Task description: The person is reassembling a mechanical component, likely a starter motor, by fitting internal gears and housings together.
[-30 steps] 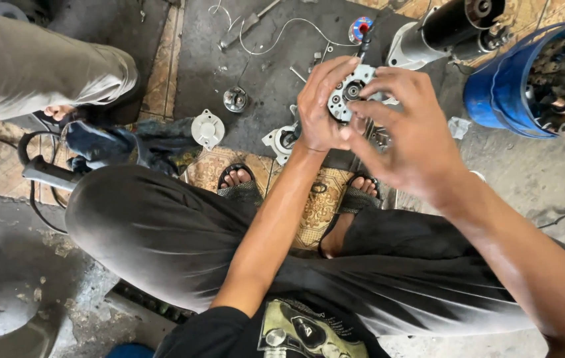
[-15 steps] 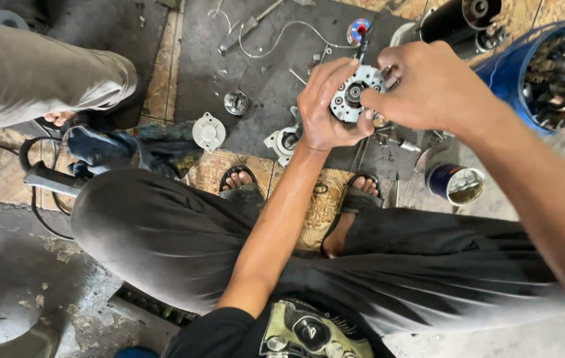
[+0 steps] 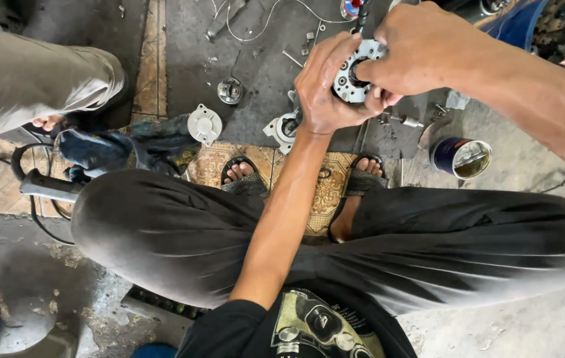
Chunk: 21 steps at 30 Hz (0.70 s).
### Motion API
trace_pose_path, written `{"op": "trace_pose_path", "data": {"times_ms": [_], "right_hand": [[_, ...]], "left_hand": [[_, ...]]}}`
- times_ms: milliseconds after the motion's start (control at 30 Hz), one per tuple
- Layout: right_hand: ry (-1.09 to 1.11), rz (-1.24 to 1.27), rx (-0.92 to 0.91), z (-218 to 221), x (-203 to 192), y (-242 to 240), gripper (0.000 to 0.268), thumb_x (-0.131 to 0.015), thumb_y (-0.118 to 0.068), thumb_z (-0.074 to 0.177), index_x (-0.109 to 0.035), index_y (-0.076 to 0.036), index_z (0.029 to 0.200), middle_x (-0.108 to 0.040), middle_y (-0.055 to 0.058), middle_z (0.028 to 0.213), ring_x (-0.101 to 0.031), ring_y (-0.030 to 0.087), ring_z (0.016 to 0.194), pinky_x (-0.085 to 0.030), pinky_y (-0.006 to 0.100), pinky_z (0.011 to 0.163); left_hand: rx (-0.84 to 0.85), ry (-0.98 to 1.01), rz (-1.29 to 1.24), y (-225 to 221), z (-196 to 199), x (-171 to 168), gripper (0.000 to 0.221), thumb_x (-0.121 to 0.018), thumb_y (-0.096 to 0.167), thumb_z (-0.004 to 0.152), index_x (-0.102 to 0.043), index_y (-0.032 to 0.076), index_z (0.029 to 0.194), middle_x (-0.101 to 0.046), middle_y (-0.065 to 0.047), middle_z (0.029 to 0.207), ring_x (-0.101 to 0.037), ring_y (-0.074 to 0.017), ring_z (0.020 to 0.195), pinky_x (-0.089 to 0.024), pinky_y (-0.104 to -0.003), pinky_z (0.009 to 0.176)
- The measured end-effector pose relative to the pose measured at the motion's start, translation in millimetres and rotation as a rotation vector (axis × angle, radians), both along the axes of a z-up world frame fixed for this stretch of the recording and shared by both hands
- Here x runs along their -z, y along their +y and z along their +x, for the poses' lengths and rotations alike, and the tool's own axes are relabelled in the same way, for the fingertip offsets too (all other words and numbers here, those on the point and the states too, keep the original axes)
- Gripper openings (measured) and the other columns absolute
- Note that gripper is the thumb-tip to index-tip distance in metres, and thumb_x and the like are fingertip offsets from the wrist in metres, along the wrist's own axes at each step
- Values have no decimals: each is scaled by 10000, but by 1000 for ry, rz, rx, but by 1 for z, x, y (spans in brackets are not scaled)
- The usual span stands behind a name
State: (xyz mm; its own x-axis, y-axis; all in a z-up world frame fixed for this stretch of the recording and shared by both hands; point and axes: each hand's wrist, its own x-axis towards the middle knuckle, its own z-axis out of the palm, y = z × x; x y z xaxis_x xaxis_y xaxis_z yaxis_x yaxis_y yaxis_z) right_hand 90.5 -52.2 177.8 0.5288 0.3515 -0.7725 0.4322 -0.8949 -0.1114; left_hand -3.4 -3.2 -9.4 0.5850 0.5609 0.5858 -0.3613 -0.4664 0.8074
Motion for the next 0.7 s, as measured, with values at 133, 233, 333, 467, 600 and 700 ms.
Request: {"op": "trace_pose_path", "data": {"times_ms": [133,233,333,467,600,700], "right_hand": [[9,11,-34,2,5,-1,334,-649,-188,965,-705,117,839,-789,154,734,-782,257,602,-597,354,568],[10,-14,-35,2,5,0,332,-637,-168,997,-702,146,911,-798,180,768,-789,269,603,-610,354,564],[-22,-76,-123,3,12,-3,349,-623,-222,1028,-725,111,1058,-824,159,827,-802,266,624,-642,371,577],[46,13,15,7,21,-10,294,-602,-158,1015,-691,121,1000,-788,189,786,-776,283,628,-603,377,532],[186,116,195,12,41,-18,262,-575,-27,1007,-558,167,1181,-721,327,877,-751,391,686,-609,407,525],[272,282,273,22,74,-41,181,-551,9,964,-641,166,971,-705,249,805,-672,331,606,-546,387,471]], "left_hand": [[-4,13,0,-1,0,6,786,-955,286,569,-622,132,1264,-711,-76,1180,-754,-265,1024,-645,-398,980],[-10,26,10,-3,1,11,734,-905,365,635,-612,149,1272,-695,-63,1194,-750,-262,1012,-650,-392,948],[-20,52,17,-5,0,16,775,-914,413,633,-610,177,1306,-692,-38,1237,-755,-241,1055,-659,-383,985],[-6,71,0,-4,-1,10,789,-962,316,603,-615,193,1301,-690,-31,1245,-755,-237,1059,-659,-372,978],[-12,87,28,-5,0,15,769,-963,351,615,-635,188,1291,-697,-31,1248,-762,-240,1078,-664,-381,1006],[-1,33,33,-1,3,1,691,-924,270,661,-630,171,1278,-682,-7,1238,-755,-210,1045,-664,-344,959]]}}
